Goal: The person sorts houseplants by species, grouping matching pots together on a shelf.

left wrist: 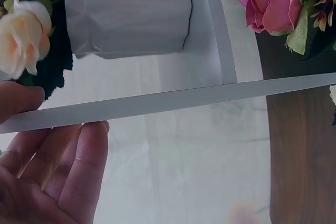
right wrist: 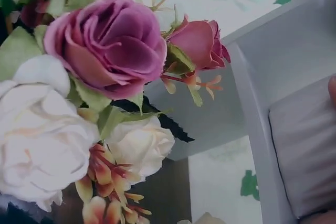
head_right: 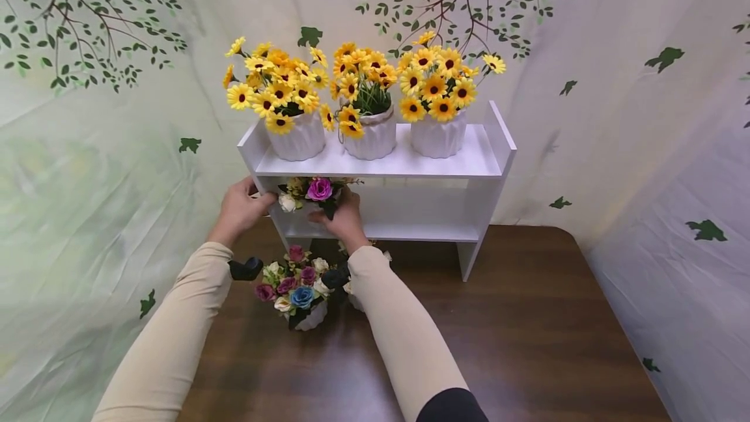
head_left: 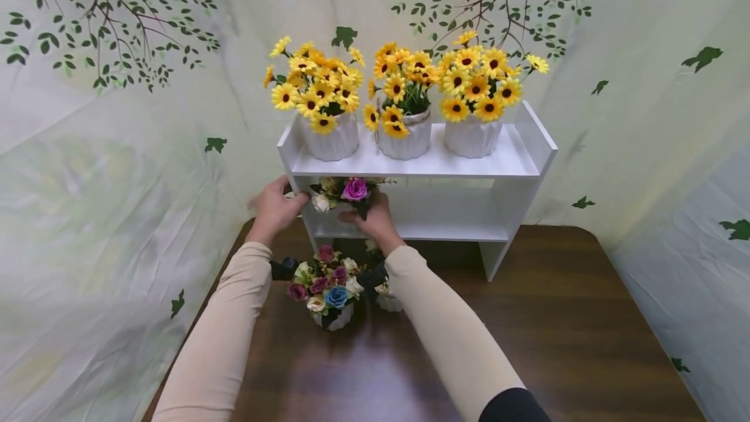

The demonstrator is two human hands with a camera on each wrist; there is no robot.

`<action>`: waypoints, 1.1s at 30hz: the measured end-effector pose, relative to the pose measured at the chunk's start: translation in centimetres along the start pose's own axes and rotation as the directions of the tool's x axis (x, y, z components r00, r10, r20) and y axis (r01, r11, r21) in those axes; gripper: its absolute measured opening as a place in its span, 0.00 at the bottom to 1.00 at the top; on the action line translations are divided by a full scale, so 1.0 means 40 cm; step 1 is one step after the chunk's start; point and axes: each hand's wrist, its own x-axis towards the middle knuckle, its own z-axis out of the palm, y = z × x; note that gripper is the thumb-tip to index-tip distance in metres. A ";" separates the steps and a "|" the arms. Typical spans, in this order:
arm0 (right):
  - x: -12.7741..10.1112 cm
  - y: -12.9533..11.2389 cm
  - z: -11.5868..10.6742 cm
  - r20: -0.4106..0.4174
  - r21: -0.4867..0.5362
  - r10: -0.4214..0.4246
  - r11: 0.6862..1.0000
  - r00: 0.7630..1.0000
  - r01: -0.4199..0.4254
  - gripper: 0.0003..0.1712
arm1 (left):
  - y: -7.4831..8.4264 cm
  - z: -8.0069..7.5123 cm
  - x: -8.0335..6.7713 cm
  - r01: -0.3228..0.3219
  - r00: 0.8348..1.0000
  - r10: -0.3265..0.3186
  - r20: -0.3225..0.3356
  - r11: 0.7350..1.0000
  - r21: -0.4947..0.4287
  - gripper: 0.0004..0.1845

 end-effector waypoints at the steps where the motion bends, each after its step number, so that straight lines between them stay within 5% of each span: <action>1: 0.000 0.000 0.004 0.001 0.011 0.021 1.000 1.000 -0.021 0.49 | -0.002 0.001 -0.001 0.004 1.000 -0.004 0.001 1.000 -0.002 0.27; 8: 0.005 0.004 0.010 0.039 0.085 0.150 0.985 0.988 -0.153 0.58 | -0.008 -0.001 -0.001 0.006 1.000 -0.006 -0.006 1.000 -0.003 0.27; 17: 0.021 0.016 0.005 0.073 0.167 0.172 0.969 0.982 -0.182 0.59 | -0.007 0.000 0.001 0.011 1.000 -0.010 -0.020 1.000 0.005 0.26; 33: 0.031 0.004 0.011 0.118 0.158 0.208 0.962 0.971 -0.225 0.61 | -0.001 0.001 -0.002 0.019 1.000 -0.019 -0.020 1.000 0.004 0.28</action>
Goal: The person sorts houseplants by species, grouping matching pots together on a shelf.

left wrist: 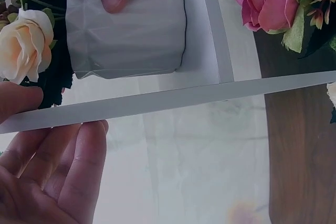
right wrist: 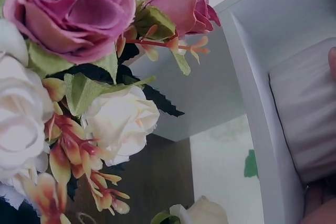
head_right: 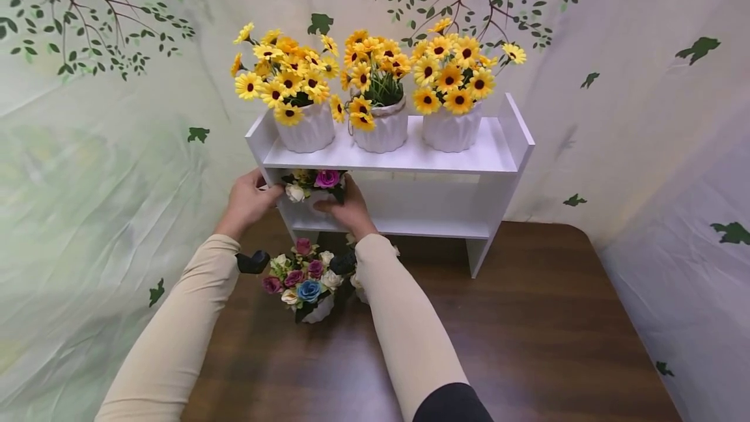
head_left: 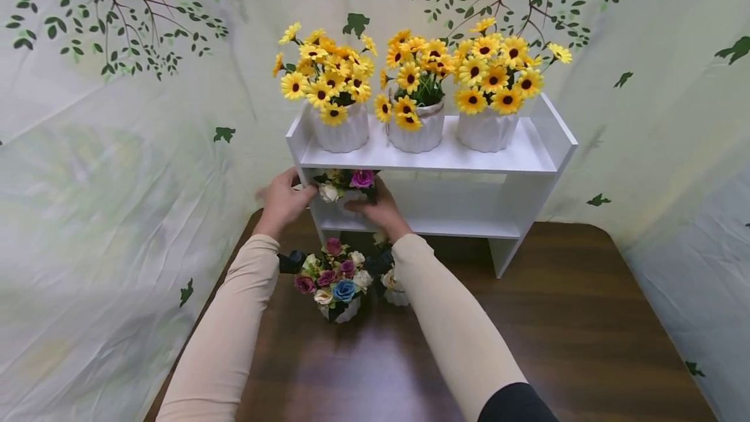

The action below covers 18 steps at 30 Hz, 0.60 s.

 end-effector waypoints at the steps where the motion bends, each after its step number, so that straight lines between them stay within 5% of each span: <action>1: 0.000 0.000 -0.003 0.003 -0.011 0.011 1.000 1.000 -0.011 0.61 | 0.001 0.000 0.001 0.001 1.000 -0.001 0.006 1.000 -0.002 0.28; 10: -0.013 -0.009 -0.033 0.052 -0.173 0.001 0.985 0.999 0.008 0.60 | 0.004 -0.013 0.001 -0.008 1.000 0.008 0.015 1.000 -0.015 0.28; 18: -0.092 -0.035 -0.131 0.041 -0.303 -0.002 0.953 0.999 0.014 0.38 | 0.000 -0.001 0.002 0.002 1.000 -0.002 0.027 1.000 -0.020 0.28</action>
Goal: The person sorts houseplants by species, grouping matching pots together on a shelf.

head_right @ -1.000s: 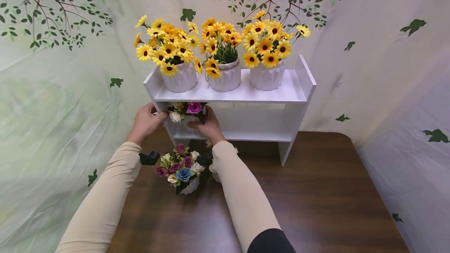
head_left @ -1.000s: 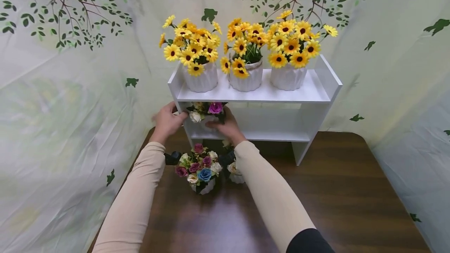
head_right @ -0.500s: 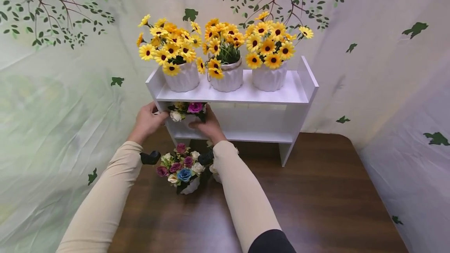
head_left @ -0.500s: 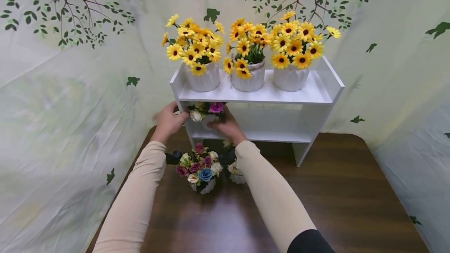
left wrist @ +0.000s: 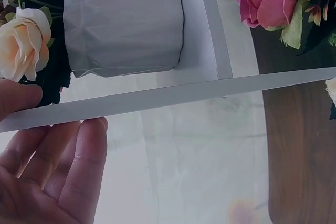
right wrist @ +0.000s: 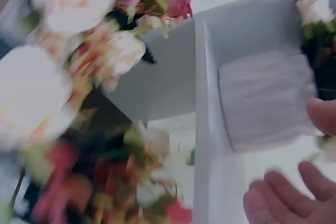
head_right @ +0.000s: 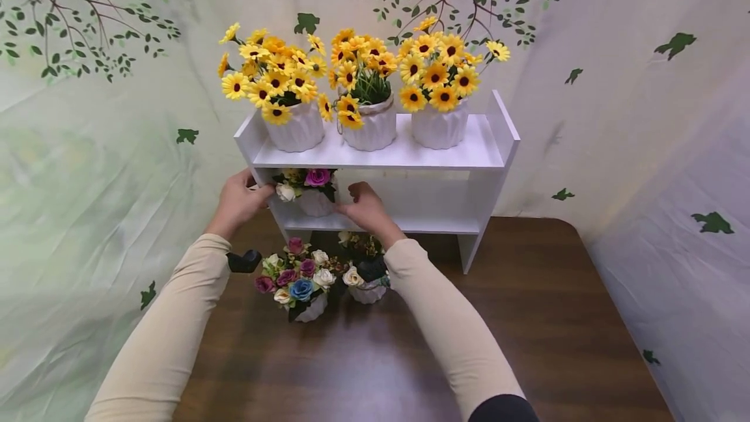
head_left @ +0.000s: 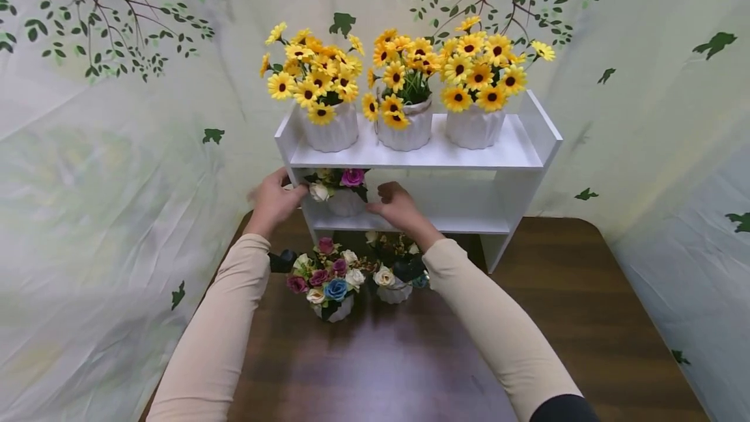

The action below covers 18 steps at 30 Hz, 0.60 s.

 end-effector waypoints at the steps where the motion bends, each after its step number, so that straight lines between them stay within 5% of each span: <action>1: -0.018 0.006 -0.016 0.009 -0.004 -0.015 1.000 1.000 0.016 0.33 | -0.001 -0.001 -0.001 0.006 1.000 -0.006 0.002 1.000 -0.004 0.28; 8: -0.202 0.145 -0.114 -0.002 -0.117 -0.184 0.976 0.983 0.183 0.04 | 0.004 -0.009 -0.005 0.028 1.000 -0.028 0.007 1.000 -0.002 0.29; 13: -0.314 0.303 -0.145 0.132 -0.239 -0.172 0.950 0.976 0.200 0.06 | 0.004 -0.007 -0.006 0.027 1.000 -0.027 0.004 1.000 0.008 0.28; 18: -0.359 0.408 -0.148 0.168 -0.226 -0.100 0.964 0.981 0.137 0.08 | 0.005 0.002 -0.001 0.032 0.999 -0.032 -0.001 0.999 0.004 0.28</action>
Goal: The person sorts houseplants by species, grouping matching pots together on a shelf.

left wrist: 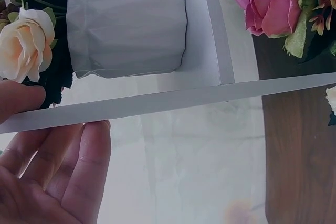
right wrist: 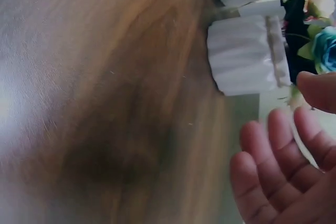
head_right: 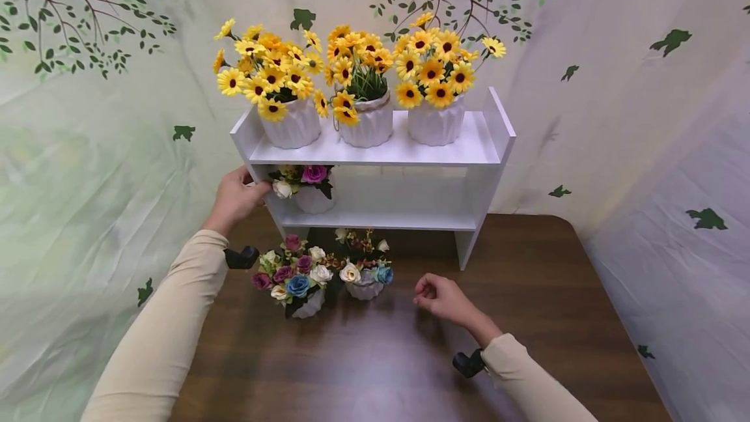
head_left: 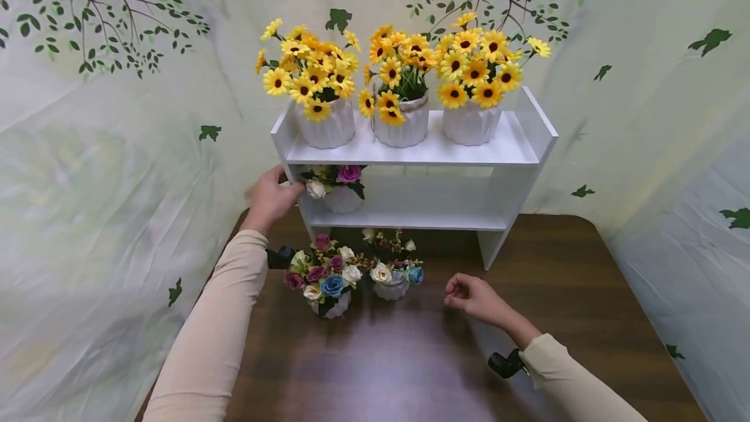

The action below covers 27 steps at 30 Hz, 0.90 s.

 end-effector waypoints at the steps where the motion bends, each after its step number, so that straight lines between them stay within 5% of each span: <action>1: -0.001 0.008 0.007 0.004 0.015 0.009 1.000 1.000 -0.009 0.10 | 0.000 0.000 0.001 0.003 1.000 -0.003 0.003 1.000 -0.001 0.28; 13: 0.094 -0.038 0.111 -0.129 0.079 0.172 0.983 0.977 -0.163 0.43 | 0.003 0.004 0.010 0.007 1.000 -0.007 0.009 1.000 0.000 0.29; 21: 0.169 -0.059 0.179 -0.186 0.157 0.091 0.986 0.978 -0.062 0.51 | 0.009 0.009 0.002 0.001 0.999 -0.001 -0.045 1.000 0.016 0.27; 27: 0.197 -0.061 0.221 -0.191 0.351 0.108 0.936 0.976 -0.035 0.50 | 0.008 0.013 0.002 -0.019 0.997 0.021 -0.080 1.000 0.023 0.25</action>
